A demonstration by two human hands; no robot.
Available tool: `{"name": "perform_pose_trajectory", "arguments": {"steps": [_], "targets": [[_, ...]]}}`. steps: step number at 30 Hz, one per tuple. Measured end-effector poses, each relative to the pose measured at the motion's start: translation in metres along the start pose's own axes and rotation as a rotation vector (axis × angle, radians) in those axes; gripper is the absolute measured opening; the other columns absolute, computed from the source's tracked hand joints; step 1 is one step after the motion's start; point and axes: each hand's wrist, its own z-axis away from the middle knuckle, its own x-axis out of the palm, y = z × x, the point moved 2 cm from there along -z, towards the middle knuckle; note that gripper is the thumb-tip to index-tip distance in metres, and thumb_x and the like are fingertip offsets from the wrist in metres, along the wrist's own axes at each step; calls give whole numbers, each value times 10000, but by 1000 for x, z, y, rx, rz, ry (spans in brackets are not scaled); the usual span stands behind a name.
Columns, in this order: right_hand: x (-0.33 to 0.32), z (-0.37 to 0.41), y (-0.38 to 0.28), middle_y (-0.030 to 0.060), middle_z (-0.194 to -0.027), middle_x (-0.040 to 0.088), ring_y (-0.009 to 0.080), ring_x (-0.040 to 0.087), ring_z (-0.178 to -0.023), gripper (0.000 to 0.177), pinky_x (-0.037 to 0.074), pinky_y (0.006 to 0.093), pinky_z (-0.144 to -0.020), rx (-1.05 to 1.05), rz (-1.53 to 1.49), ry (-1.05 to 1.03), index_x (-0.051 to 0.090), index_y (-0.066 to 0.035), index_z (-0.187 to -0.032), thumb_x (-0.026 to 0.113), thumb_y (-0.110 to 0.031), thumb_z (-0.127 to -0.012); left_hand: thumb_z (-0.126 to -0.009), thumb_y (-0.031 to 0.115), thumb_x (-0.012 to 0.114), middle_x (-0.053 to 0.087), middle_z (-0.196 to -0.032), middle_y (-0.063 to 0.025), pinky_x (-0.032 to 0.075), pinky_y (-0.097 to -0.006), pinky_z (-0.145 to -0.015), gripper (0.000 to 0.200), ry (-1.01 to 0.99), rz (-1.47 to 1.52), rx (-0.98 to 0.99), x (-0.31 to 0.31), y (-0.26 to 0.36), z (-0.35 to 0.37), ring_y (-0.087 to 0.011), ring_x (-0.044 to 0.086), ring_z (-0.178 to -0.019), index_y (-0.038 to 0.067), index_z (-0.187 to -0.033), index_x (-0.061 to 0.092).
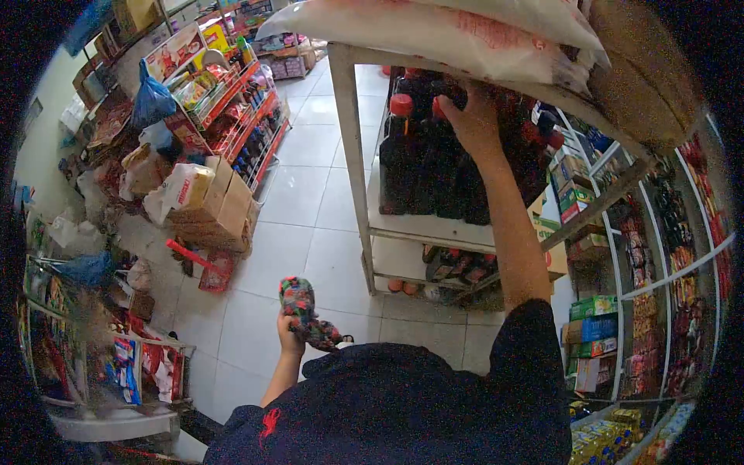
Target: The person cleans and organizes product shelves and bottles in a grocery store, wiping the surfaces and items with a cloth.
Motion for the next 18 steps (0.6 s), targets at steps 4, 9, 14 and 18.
{"name": "perform_pose_trajectory", "arguments": {"steps": [4,9,14,18], "targets": [[12,-4,6,161,-1003,574,293,545,-951,398,415,372,-829,199,-251,-211,511,-23,-1065,585,-233,-735,-652,77,395,553,-853,-175,513,-388,-619,376,32,23,19,7,7,0,-293,596,-715,-39,-1008,432],[12,3,-1,114,-903,591,281,567,-834,320,442,375,-749,100,20,-296,550,-67,-975,609,-212,-696,-649,68,404,555,-844,-149,508,-372,-618,362,14,34,0,23,-3,-7,-277,594,-689,-39,-993,445],[11,13,-6,87,-849,569,265,545,-822,289,426,391,-754,-65,210,-187,560,-102,-915,641,-215,-661,-640,47,431,558,-869,-106,479,-297,-658,348,60,-223,35,30,-13,-11,-196,570,-729,-32,-977,473],[8,18,-10,74,-840,547,266,525,-849,295,380,396,-819,-124,264,-138,549,-106,-897,655,-220,-646,-616,23,422,563,-872,-86,464,-282,-690,401,-14,-301,32,56,-1,-3,-165,554,-745,-37,-1008,478]]}}
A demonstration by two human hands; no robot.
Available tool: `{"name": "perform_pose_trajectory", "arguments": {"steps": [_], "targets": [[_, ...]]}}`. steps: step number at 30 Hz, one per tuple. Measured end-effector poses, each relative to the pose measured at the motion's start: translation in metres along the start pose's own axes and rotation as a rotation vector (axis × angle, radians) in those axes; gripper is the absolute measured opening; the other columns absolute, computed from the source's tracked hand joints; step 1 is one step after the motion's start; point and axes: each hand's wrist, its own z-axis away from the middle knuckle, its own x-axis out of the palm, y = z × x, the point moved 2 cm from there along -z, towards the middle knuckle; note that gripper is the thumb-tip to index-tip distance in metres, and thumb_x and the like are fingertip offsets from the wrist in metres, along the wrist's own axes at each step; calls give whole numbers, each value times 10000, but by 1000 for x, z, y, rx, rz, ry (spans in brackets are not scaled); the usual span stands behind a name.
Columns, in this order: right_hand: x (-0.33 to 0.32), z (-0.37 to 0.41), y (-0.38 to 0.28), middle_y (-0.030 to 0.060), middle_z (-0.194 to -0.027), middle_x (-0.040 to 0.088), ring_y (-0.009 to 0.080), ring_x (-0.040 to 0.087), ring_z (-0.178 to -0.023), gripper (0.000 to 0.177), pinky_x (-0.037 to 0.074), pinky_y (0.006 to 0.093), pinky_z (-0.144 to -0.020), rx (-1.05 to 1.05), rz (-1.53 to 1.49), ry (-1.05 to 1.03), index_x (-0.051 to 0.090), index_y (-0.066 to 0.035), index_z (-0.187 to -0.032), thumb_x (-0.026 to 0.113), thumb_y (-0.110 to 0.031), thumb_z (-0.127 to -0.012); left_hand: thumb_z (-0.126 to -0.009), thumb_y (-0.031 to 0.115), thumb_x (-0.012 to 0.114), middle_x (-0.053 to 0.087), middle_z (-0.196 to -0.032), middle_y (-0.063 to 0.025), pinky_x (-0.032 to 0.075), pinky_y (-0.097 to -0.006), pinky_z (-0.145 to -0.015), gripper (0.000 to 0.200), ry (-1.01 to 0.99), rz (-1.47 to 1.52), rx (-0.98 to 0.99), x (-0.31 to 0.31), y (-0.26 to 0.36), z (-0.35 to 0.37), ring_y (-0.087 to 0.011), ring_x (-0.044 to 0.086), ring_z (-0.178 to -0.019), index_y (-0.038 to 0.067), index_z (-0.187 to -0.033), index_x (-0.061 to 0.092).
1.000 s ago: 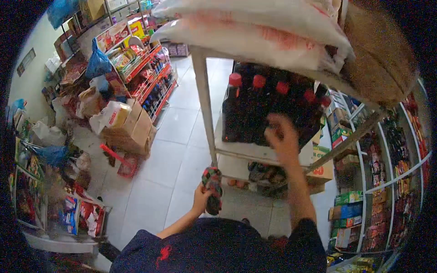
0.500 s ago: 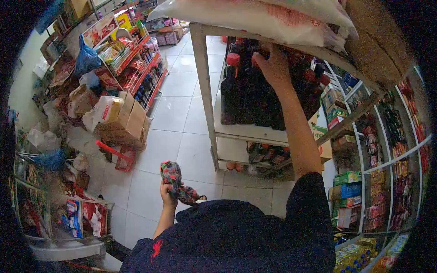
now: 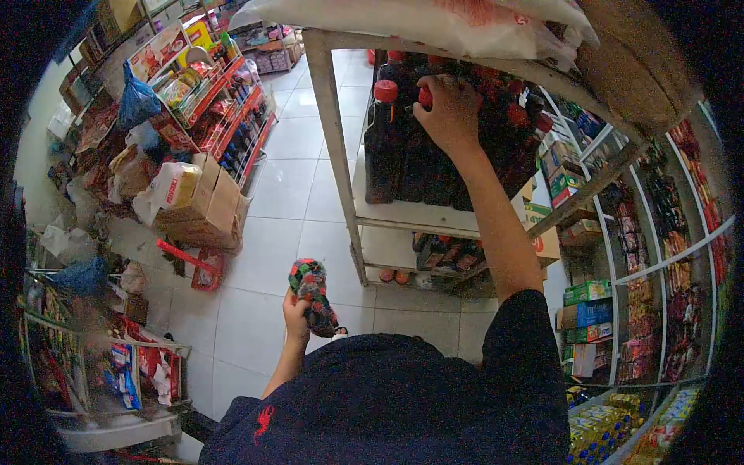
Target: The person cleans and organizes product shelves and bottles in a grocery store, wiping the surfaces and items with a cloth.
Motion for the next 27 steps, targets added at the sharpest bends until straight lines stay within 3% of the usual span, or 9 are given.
{"name": "perform_pose_trajectory", "arguments": {"steps": [5,7,10,14,19,23,27], "targets": [[2,1,0,80,-842,551,260,528,-856,297,335,393,-893,21,-4,-13,533,-92,-908,644,-195,-653,-617,34,434,566,-882,-92,465,-286,-702,423,-12,-13,-9,6,1,2,-171,558,-765,-40,-1032,475],[2,1,1,88,-903,552,247,525,-898,291,252,437,-992,53,-68,-123,501,-86,-952,619,-163,-697,-657,32,474,575,-902,-101,473,-289,-706,385,-59,21,-11,11,5,5,-173,570,-783,-34,-1036,481],[4,1,2,95,-865,568,249,547,-853,277,182,452,-1031,39,-130,-117,493,-78,-948,603,-150,-703,-670,38,492,578,-895,-100,473,-291,-706,368,-77,-5,3,9,3,5,-172,572,-775,-35,-1031,481],[5,3,5,96,-838,571,251,555,-827,316,215,465,-1001,8,-110,-74,505,-81,-955,614,-162,-670,-617,50,439,571,-911,-104,470,-295,-713,436,-68,-34,-3,7,-1,6,-178,568,-789,-39,-1042,476],[-3,4,1,91,-853,578,248,559,-818,282,180,475,-1019,30,-153,-72,527,-77,-923,615,-151,-665,-616,42,426,567,-907,-98,466,-292,-714,428,-41,-17,-17,8,7,12,-172,564,-778,-34,-1033,480],[-1,12,1,86,-848,577,248,558,-814,260,171,473,-1023,-17,-206,26,537,-77,-900,613,-147,-660,-654,15,478,573,-904,-93,466,-280,-709,393,-40,-25,-20,3,4,11,-168,568,-793,-34,-1044,472],[-5,21,-2,81,-842,570,255,554,-806,276,244,443,-985,-49,-256,135,533,-82,-907,620,-130,-649,-637,-10,446,571,-910,-96,467,-278,-711,415,-62,-67,-6,3,2,10,-173,568,-793,-38,-1050,464]]}}
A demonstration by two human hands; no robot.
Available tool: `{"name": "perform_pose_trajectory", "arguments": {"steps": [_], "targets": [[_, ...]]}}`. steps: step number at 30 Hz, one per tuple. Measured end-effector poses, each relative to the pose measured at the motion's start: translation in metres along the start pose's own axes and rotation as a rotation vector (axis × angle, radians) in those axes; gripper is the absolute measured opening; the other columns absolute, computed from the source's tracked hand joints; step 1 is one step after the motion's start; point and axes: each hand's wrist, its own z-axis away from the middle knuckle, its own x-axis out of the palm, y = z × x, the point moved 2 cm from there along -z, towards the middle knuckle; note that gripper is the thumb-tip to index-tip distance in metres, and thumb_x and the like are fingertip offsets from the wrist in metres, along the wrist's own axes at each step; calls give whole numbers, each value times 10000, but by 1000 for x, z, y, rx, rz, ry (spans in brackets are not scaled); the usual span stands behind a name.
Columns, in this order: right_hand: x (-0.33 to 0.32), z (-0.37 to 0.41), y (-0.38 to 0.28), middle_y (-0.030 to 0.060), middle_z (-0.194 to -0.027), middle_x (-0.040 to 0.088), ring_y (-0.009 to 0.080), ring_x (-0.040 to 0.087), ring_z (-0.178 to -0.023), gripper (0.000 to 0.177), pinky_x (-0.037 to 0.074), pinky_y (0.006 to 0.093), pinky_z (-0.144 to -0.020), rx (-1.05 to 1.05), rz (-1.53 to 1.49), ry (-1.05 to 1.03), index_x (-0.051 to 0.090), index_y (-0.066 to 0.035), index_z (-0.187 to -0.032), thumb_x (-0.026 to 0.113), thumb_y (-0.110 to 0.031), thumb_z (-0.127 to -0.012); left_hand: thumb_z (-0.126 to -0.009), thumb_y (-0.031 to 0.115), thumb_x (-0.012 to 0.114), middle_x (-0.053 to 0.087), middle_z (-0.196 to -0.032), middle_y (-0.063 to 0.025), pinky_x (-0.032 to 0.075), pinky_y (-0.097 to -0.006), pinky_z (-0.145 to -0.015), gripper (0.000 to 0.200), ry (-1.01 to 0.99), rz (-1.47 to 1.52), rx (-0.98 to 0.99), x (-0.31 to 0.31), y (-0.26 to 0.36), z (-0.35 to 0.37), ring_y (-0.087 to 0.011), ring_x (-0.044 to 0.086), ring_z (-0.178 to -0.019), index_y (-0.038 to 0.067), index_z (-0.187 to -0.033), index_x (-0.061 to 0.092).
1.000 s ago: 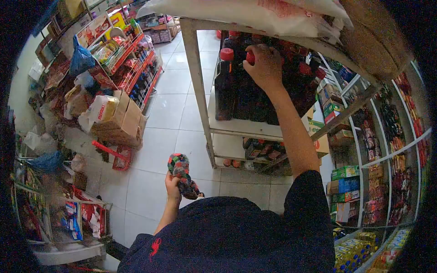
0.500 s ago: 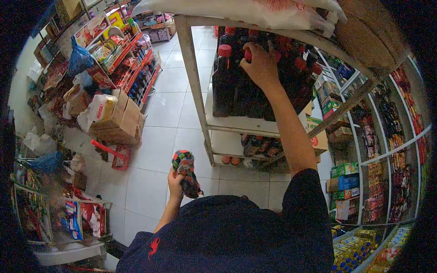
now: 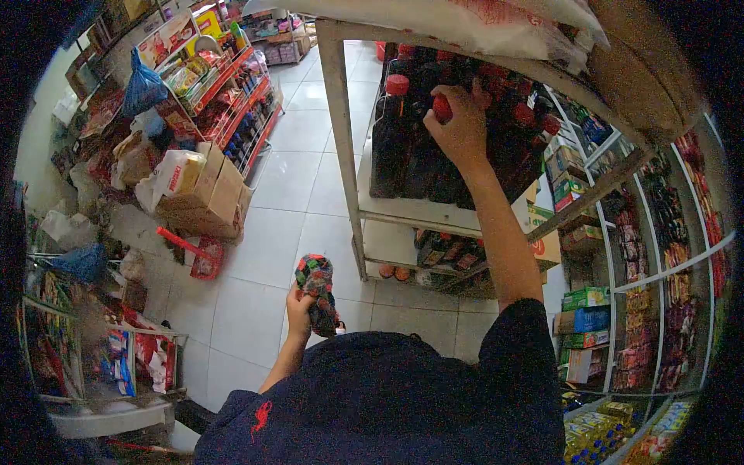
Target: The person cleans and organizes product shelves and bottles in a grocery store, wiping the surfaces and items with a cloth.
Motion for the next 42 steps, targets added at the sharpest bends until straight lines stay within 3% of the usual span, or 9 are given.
{"name": "perform_pose_trajectory", "arguments": {"steps": [11,13,16,25,31,35,36,39,42], "targets": [[9,45,-20,83,-814,537,185,550,-749,355,441,299,-691,130,-589,73,500,-67,-955,631,-58,-626,-616,49,445,575,-894,-98,462,-286,-718,426,-19,23,-21,-2,-15,-4,-171,562,-775,-35,-1031,489],[12,46,-30,52,-738,526,137,532,-679,281,433,262,-652,229,-874,-90,493,-56,-883,621,-41,-633,-614,50,441,576,-886,-96,461,-285,-716,427,-6,5,-3,-1,-14,-5,-170,562,-772,-36,-1029,490],[14,54,-29,28,-678,509,108,510,-631,191,422,239,-623,461,-935,-150,488,-55,-786,619,-40,-648,-622,50,445,576,-902,-98,461,-285,-715,425,-32,32,-32,4,-4,-3,-168,564,-788,-30,-1038,486],[12,73,-40,8,-627,522,91,507,-573,148,411,235,-556,315,-735,37,489,-62,-701,628,-28,-666,-655,39,458,570,-905,-91,435,-276,-757,391,-37,105,-70,4,-8,1,-171,548,-822,-38,-1039,469],[-23,68,-52,55,-589,511,117,509,-498,137,433,258,-476,423,-1044,90,459,-41,-762,586,-10,-724,-668,10,479,476,-1061,-139,435,-301,-792,605,159,80,-39,-2,2,5,-214,514,-924,-22,-1235,271],[-57,64,-71,53,-549,465,124,452,-448,102,410,283,-464,495,-1220,84,428,-48,-762,528,-48,-780,-668,-6,425,502,-1046,-125,460,-289,-753,574,65,-58,-54,-2,19,4,-194,536,-890,-8,-1230,305],[-62,67,-73,64,-557,477,136,483,-470,151,436,284,-461,545,-1302,134,435,-35,-752,551,49,-706,-700,2,433,499,-1055,-130,439,-286,-778,558,25,4,-37,9,29,2,-194,521,-922,-12,-1242,303],[-71,74,-87,64,-533,464,139,464,-448,150,440,298,-476,705,-1438,211,428,-29,-768,555,25,-709,-767,7,406,498,-1076,-121,400,-284,-829,475,-167,26,3,56,61,-1,-182,494,-981,-11,-1236,330],[-68,84,-101,63,-545,467,139,455,-442,137,439,288,-483,714,-1435,195,426,-27,-776,543,-3,-710,-780,9,398,496,-1081,-109,374,-285,-858,446,-261,65,8,88,36,-5,-170,480,-990,-7,-1223,344]]}}
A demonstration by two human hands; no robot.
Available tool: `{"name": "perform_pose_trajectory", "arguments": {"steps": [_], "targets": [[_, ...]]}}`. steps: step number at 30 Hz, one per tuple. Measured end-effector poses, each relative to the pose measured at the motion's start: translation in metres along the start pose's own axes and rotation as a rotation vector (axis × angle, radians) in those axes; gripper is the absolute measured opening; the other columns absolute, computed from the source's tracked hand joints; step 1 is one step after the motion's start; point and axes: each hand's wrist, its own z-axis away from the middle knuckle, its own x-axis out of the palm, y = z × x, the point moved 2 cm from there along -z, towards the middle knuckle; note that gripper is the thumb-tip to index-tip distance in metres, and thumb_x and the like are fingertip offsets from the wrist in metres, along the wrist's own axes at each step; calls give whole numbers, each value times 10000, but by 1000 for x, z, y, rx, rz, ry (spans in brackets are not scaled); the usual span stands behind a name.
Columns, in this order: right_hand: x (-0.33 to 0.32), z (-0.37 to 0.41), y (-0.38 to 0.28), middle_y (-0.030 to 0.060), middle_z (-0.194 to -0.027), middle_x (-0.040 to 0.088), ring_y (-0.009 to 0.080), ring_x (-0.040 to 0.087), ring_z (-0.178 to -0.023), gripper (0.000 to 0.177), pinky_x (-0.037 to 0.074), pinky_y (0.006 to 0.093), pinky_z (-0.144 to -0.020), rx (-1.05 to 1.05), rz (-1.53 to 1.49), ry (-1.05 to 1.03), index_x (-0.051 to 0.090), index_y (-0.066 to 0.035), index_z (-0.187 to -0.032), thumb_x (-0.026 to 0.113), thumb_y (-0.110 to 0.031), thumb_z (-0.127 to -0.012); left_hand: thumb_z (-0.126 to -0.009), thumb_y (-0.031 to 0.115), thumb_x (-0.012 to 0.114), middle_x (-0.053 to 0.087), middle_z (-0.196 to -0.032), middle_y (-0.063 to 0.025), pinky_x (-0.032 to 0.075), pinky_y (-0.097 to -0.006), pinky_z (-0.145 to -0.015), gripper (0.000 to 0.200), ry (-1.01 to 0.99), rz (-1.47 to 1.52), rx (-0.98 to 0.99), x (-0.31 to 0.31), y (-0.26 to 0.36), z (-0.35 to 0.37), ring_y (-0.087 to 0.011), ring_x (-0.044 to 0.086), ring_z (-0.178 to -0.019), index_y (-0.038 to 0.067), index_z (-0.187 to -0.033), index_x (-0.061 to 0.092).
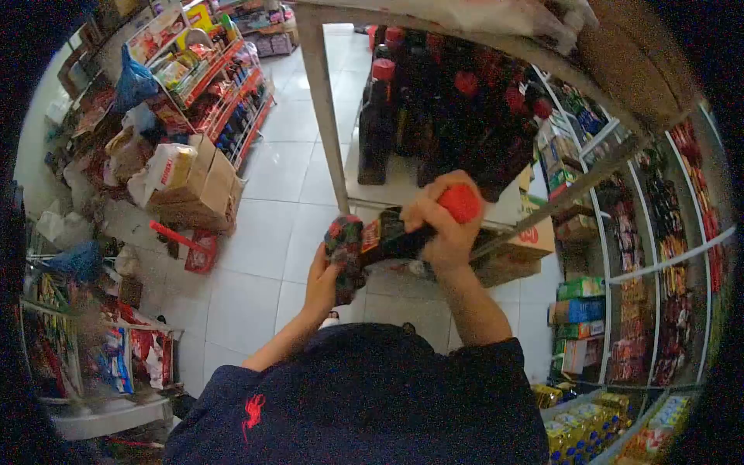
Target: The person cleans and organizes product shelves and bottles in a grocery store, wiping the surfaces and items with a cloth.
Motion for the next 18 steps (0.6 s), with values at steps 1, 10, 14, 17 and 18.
{"name": "perform_pose_trajectory", "arguments": {"steps": [1,10,14,17,18], "targets": [[3,4,2,61,-548,470,136,463,-449,126,439,285,-486,-10,1,-15,430,-26,-769,540,-10,-710,-780,21,408,490,-1084,-107,366,-286,-863,449,21,4,13,8,2,-2,-173,474,-987,-7,-1223,344],[9,44,32,19,-611,551,95,515,-557,166,424,242,-536,-128,445,25,517,-41,-701,669,-18,-640,-831,217,496,525,-863,-69,413,-286,-641,279,72,-123,272,50,23,-10,-165,501,-729,4,-1008,469],[18,49,10,59,-626,559,119,530,-549,166,444,248,-538,-302,583,-114,504,-29,-737,649,-34,-656,-848,273,481,559,-911,-77,430,-269,-667,345,-28,-202,-17,26,5,-36,-144,529,-757,3,-1061,468],[23,47,-2,82,-630,560,122,527,-548,167,451,252,-525,-391,540,-193,491,-6,-775,625,-49,-686,-844,244,492,552,-931,-84,423,-267,-735,330,114,-25,123,42,19,-14,-152,530,-823,2,-1067,463],[27,46,-6,81,-627,559,123,527,-545,172,455,256,-529,-367,646,-219,487,-6,-783,624,-50,-688,-836,194,506,546,-964,-89,406,-280,-789,314,51,96,188,48,31,-4,-164,518,-882,8,-1084,459]]}}
